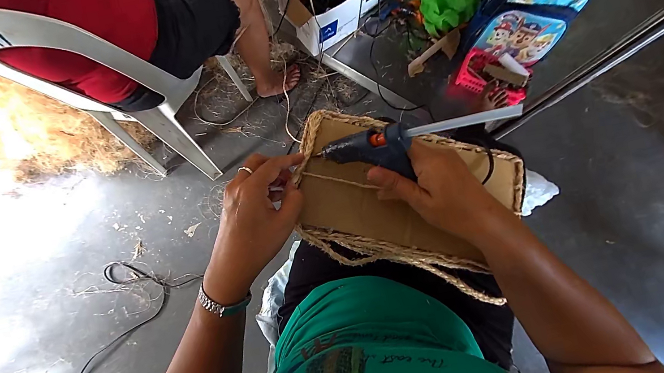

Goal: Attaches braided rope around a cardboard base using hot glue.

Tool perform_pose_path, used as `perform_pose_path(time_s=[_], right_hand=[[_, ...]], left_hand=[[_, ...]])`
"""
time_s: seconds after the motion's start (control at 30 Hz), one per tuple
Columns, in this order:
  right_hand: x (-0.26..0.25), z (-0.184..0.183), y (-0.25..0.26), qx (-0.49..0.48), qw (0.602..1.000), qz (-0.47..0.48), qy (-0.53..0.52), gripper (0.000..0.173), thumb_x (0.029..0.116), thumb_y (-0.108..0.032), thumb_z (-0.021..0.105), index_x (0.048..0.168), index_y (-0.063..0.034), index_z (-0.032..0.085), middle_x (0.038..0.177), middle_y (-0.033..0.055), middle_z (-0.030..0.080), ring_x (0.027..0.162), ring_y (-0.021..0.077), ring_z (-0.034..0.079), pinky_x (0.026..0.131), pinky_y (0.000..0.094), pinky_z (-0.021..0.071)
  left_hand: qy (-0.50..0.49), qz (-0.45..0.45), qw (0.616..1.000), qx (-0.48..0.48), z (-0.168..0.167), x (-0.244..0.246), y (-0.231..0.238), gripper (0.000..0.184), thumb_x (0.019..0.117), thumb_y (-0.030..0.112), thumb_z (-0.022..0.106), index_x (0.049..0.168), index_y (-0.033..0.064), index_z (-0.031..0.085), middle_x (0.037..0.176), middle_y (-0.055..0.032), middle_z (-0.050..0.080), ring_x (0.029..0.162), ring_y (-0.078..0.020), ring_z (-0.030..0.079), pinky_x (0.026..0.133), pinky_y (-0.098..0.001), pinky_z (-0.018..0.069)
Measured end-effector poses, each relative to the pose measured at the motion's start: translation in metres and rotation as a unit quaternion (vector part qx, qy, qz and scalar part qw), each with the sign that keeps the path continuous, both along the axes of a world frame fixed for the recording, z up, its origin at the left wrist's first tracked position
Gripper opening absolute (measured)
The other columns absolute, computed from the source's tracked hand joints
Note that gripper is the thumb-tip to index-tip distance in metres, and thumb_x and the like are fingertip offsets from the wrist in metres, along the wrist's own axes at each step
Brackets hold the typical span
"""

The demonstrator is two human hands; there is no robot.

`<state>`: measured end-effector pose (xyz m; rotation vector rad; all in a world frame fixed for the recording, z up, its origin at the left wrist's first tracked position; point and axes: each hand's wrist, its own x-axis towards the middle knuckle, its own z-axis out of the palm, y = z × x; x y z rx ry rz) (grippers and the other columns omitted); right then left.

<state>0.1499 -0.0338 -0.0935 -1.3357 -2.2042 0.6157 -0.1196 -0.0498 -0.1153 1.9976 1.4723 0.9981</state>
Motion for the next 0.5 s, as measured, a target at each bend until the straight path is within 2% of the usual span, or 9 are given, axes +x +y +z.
perform_pose_path(time_s=[0.13, 0.23, 0.37, 0.5], right_hand=[[0.0017, -0.0021, -0.0009, -0.004, 1.000, 0.028, -0.012, 0.047, 0.1043, -0.054, 0.050, 0.112, -0.0092, 0.062, 0.077, -0.0009, 0.063, 0.066, 0.0089, 0.064, 0.059, 0.0297, 0.0554], [0.0006, -0.0007, 0.0000, -0.009, 1.000, 0.007, -0.022, 0.047, 0.1045, -0.054, 0.050, 0.114, -0.0092, 0.061, 0.079, -0.0002, 0.066, 0.068, 0.0097, 0.067, 0.061, 0.0307, 0.0571], [-0.0009, 0.0000, 0.0004, 0.007, 1.000, 0.000, -0.015, 0.044, 0.1055, -0.050, 0.051, 0.117, -0.0082, 0.060, 0.079, 0.0011, 0.063, 0.066, 0.0102, 0.063, 0.059, 0.0301, 0.0542], [0.0016, -0.0010, -0.0021, -0.008, 1.000, 0.010, -0.017, 0.045, 0.1044, -0.053, 0.051, 0.113, -0.0096, 0.061, 0.077, -0.0005, 0.062, 0.065, 0.0089, 0.063, 0.059, 0.0292, 0.0546]], left_hand=[[-0.002, -0.006, 1.000, -0.002, -0.0002, -0.0003, -0.0002, 0.036, 0.0936, 0.008, 0.058, 0.128, 0.0107, 0.069, 0.110, -0.0065, 0.064, 0.090, -0.0101, 0.067, 0.074, -0.0261, 0.0600], [-0.002, -0.005, 1.000, -0.007, 0.0003, 0.0010, -0.0013, 0.036, 0.0942, 0.010, 0.058, 0.129, 0.0112, 0.068, 0.111, -0.0061, 0.063, 0.092, -0.0098, 0.067, 0.075, -0.0265, 0.0606], [0.006, 0.000, 1.000, -0.008, 0.0000, 0.0037, -0.0020, 0.035, 0.0954, 0.011, 0.058, 0.130, 0.0105, 0.066, 0.112, -0.0055, 0.062, 0.091, -0.0090, 0.066, 0.077, -0.0263, 0.0602], [0.010, 0.005, 1.000, -0.007, -0.0014, 0.0047, -0.0039, 0.032, 0.0954, 0.013, 0.060, 0.127, 0.0093, 0.062, 0.117, -0.0058, 0.063, 0.097, -0.0101, 0.067, 0.082, -0.0293, 0.0604]])
